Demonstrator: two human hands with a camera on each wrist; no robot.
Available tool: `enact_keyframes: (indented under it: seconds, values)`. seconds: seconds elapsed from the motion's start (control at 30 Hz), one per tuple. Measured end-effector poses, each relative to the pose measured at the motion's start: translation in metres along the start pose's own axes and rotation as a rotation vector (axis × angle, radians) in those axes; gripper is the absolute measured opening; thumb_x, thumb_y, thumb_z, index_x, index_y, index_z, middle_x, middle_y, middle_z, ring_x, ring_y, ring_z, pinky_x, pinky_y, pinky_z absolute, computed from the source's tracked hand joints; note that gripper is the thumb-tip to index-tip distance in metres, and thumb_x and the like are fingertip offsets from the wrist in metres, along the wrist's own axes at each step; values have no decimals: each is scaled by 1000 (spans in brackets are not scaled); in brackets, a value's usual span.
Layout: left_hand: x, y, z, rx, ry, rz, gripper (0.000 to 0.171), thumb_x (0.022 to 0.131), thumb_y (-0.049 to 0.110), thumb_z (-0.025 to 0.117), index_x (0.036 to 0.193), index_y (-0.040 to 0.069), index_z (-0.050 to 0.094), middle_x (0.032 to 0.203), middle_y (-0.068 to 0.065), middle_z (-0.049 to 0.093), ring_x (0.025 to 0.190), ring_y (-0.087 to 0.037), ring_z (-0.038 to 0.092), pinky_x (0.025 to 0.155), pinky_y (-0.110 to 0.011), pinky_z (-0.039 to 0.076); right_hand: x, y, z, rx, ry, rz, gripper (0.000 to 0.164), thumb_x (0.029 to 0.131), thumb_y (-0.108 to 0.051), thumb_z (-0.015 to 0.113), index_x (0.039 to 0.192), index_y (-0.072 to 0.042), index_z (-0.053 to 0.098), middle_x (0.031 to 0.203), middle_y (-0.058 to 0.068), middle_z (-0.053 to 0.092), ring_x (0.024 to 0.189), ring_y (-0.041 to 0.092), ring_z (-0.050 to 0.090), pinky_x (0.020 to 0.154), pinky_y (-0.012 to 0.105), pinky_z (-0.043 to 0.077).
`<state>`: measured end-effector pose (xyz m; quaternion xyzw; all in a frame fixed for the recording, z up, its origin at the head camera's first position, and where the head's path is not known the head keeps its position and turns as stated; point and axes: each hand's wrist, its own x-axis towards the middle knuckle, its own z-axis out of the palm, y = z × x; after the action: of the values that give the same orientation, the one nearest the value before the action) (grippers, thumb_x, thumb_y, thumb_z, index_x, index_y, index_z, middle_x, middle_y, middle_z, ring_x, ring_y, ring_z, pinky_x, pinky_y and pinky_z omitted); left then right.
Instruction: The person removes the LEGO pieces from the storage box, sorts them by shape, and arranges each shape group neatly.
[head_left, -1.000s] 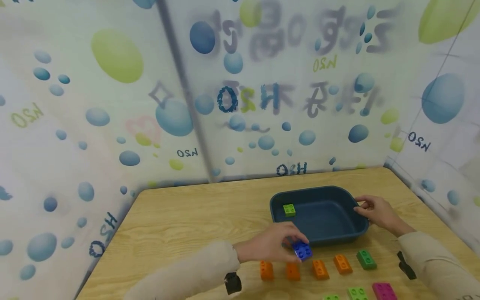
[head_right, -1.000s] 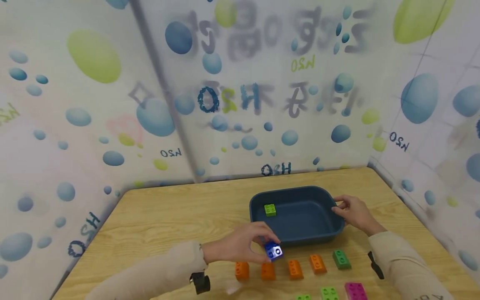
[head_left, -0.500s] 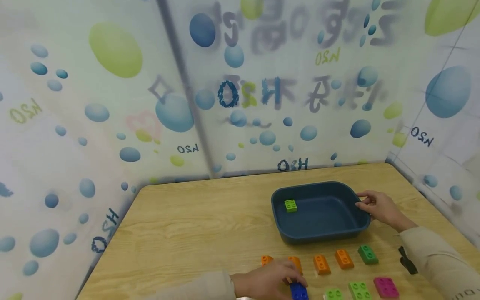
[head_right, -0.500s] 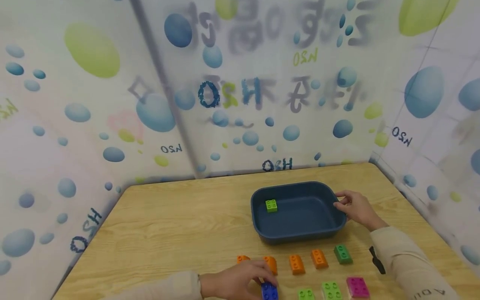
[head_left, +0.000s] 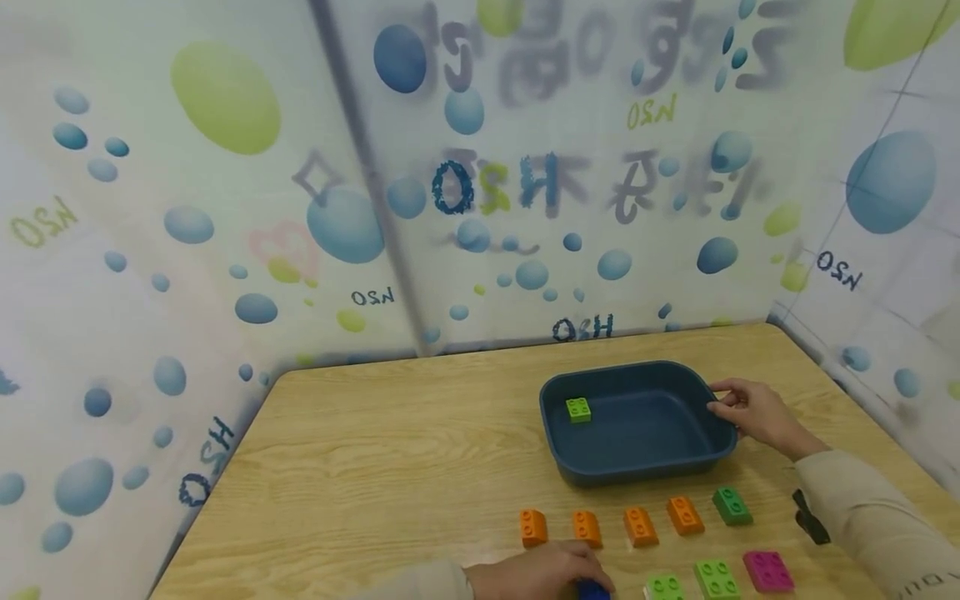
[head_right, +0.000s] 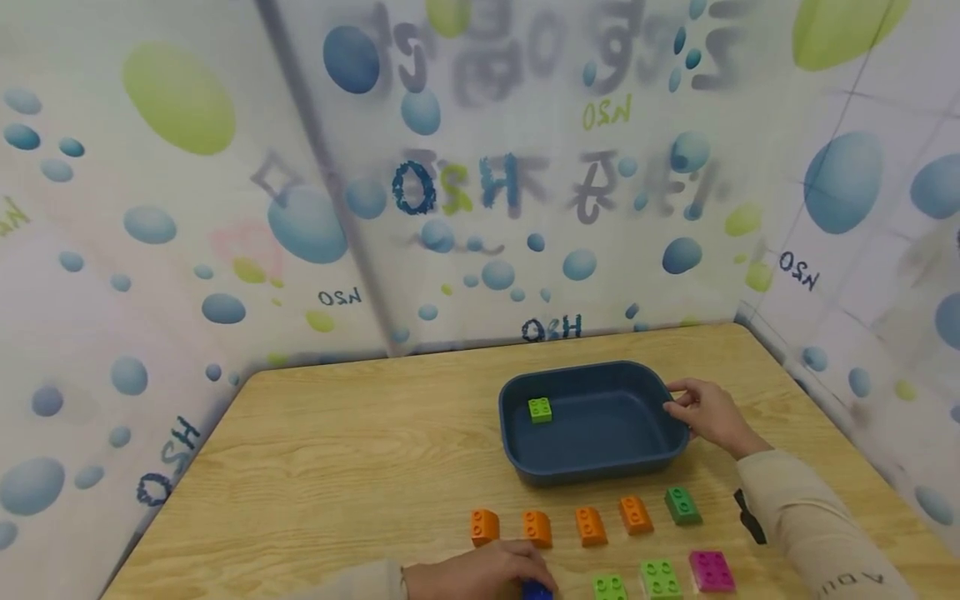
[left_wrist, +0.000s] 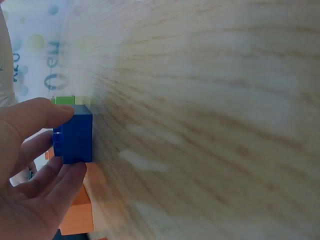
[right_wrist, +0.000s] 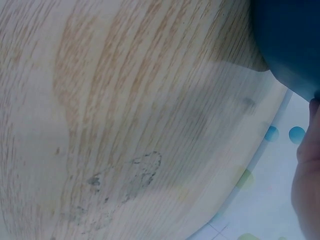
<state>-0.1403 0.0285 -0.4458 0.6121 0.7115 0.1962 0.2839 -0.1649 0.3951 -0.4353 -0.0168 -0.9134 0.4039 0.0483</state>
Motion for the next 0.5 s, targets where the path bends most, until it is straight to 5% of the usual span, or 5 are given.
enact_keyframes:
  seconds: [0.27,0.5]
  values:
    - [0,-11,7,4,33,-11,43,88,25,56,127,11,46,122,7,48,107,4,42,84,-11,35,1,1,-1,14,-2,-5,40,87,-13,56,115,14,46,81,14,60,53,15,53,47,32,47]
    - [-3,-17,17,-18,106,-55,43,87,28,57,127,15,48,117,9,47,98,5,42,77,-12,38,0,1,0,19,-2,-3,38,86,-11,57,114,13,47,79,12,60,51,15,52,46,31,47]
